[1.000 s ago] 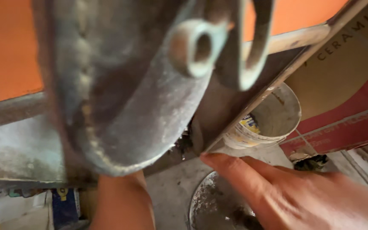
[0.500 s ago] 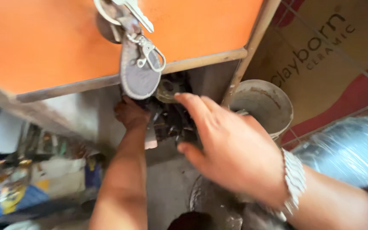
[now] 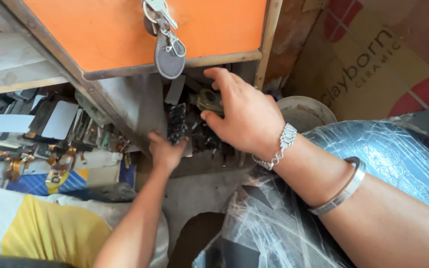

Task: The person retrieves a phone frame from a storage shelf, then at a repair bench applies adhesive from a tube around the inside of the phone frame. They then align a replacement screen assembly with its flex cable and press it onto the frame, working over a bench with a multimeter, soldering iron and other disassembled phones.

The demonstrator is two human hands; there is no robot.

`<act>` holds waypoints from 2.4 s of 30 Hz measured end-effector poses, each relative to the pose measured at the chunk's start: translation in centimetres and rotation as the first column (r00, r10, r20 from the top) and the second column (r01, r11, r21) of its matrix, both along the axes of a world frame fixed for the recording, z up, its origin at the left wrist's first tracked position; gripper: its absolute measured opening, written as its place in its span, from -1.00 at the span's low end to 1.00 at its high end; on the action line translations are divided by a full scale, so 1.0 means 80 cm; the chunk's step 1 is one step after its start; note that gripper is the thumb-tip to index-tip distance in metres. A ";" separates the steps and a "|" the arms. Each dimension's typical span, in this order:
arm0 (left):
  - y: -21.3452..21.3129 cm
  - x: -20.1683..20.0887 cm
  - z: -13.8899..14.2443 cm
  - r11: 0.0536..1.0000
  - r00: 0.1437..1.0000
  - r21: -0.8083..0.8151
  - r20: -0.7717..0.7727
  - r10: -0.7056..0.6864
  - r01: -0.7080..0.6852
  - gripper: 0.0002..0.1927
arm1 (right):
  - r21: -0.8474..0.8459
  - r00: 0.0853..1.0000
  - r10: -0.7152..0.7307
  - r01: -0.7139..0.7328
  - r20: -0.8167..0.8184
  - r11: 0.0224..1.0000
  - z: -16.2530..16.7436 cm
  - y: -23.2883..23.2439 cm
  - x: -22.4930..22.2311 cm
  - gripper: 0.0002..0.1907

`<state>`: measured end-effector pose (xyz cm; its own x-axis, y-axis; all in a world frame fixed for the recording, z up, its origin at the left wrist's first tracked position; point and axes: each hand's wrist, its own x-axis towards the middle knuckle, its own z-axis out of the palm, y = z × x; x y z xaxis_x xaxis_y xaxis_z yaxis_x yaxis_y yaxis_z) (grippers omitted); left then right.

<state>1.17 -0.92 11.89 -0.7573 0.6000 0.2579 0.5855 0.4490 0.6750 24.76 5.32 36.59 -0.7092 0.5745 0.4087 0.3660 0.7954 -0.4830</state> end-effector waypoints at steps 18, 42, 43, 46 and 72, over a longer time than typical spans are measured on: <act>-0.112 0.123 0.145 0.283 -0.297 0.949 0.313 -0.902 0.141 -0.07 | -0.347 0.731 0.026 -0.355 -0.682 0.868 0.003 0.031 0.014 -0.89; -0.118 0.134 0.157 0.214 -0.390 0.962 0.265 -0.882 0.169 -0.09 | -0.265 0.717 0.358 -0.599 -0.598 0.756 0.007 0.022 0.028 -0.91; -0.118 0.134 0.156 0.214 -0.392 0.962 0.265 -0.881 0.169 -0.09 | -0.266 0.715 0.363 -0.604 -0.597 0.751 0.008 0.022 0.029 -0.90; -0.118 0.132 0.157 0.226 -0.371 0.954 0.286 -0.884 0.196 -0.09 | -0.268 0.718 0.363 -0.602 -0.593 0.752 0.008 0.021 0.030 -0.88; -0.095 0.139 0.156 0.841 0.933 0.492 -0.359 -0.038 0.224 -0.33 | -0.506 0.842 0.028 -0.349 -0.538 0.789 -0.003 0.048 0.013 -0.86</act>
<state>12.31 -8.55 24.38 -0.4990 0.3940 0.7718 0.8377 -0.0086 0.5461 25.80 9.16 36.32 -0.6301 0.6845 0.3667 -0.1679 0.3410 -0.9250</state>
